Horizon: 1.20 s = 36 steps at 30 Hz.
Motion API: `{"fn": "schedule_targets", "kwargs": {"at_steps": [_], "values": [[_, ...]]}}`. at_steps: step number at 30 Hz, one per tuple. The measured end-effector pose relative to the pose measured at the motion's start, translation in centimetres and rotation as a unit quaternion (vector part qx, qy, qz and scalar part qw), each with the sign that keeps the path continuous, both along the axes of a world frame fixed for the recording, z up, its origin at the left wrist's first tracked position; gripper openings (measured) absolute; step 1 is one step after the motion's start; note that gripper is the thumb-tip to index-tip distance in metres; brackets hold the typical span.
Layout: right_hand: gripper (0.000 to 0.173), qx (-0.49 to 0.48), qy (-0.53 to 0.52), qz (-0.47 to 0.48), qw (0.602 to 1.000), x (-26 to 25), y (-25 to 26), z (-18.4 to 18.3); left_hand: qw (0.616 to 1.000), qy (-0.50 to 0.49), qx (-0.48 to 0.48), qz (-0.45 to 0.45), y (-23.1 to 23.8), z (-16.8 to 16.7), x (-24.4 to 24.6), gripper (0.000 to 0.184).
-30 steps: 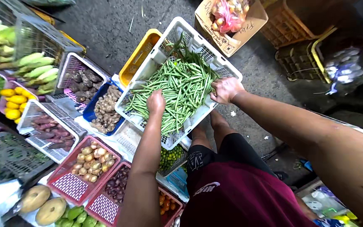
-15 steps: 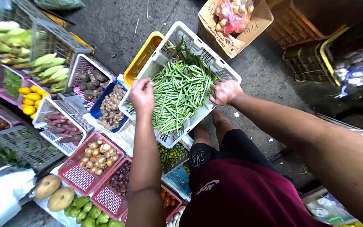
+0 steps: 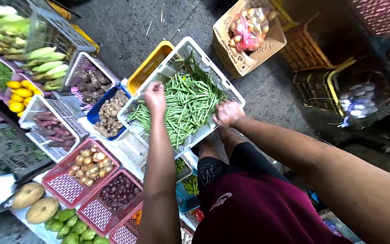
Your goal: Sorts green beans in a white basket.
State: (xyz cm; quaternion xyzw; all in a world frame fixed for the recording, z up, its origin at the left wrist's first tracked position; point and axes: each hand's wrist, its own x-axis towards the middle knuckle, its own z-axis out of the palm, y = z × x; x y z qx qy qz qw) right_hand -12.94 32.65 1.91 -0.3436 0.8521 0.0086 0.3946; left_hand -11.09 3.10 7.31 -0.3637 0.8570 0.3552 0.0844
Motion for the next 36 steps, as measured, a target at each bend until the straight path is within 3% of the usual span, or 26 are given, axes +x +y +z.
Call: {"fn": "schedule_targets", "kwargs": {"at_steps": [4, 6, 9, 11, 13, 18, 21, 23, 26, 28, 30, 34, 36], "values": [[0.054, 0.008, -0.008, 0.003, 1.000, -0.1, 0.0, -0.1, 0.989, 0.079, -0.010, -0.124, 9.6, -2.8, 0.2, 0.022], [0.053, 0.010, -0.020, 0.001, 1.000, -0.2, -0.1, 0.1, 0.972, 0.053, -0.015, -0.229, 13.0, -3.1, -2.1, 0.024], [0.053, 0.016, -0.019, 0.005, 1.000, 0.0, -0.4, 0.4, 0.908, -0.080, -0.013, -0.410, 15.9, -6.0, -4.8, 0.023], [0.053, 0.022, -0.018, 0.010, 1.000, -0.3, -0.6, 0.6, 0.858, -0.096, -0.016, -0.504, 16.2, -8.4, -5.2, 0.019], [0.053, 0.025, -0.023, 0.015, 0.999, -0.6, -0.5, 0.6, 0.833, -0.082, -0.038, -0.545, 15.6, -9.9, -5.0, 0.021], [0.053, 0.000, -0.034, 0.000, 0.999, -0.1, 0.2, 1.0, 0.858, -0.155, -0.076, -0.484, 15.2, -9.6, -4.8, 0.028], [0.056, 0.008, -0.040, -0.001, 0.999, -1.0, -1.3, 1.6, 0.864, -0.251, -0.082, -0.428, 13.0, -8.9, -6.5, 0.065], [0.055, 0.029, -0.052, 0.009, 0.998, -0.3, -1.1, 2.1, 0.864, -0.287, -0.059, -0.410, 12.1, -8.1, -5.2, 0.075], [0.055, 0.039, -0.058, 0.007, 0.998, -0.6, -1.2, 2.1, 0.890, -0.257, 0.000, -0.378, 9.6, -6.8, -1.9, 0.068], [0.056, 0.039, -0.065, 0.004, 0.997, -0.7, -1.3, 2.2, 0.919, -0.207, 0.016, -0.336, 8.1, -6.3, 2.9, 0.054], [0.055, 0.034, -0.064, -0.002, 0.997, -0.9, -1.1, 2.2, 0.929, -0.219, -0.004, -0.298, 7.1, -4.7, 7.4, 0.047], [0.054, 0.035, -0.061, 0.005, 0.998, -0.5, -0.7, 1.2, 0.931, -0.289, -0.087, -0.206, 5.3, -2.6, 15.1, 0.045], [0.054, 0.037, -0.060, 0.008, 0.997, -0.5, -0.7, 1.1, 0.929, -0.307, -0.097, -0.184, 5.2, -1.9, 17.1, 0.055]]}}
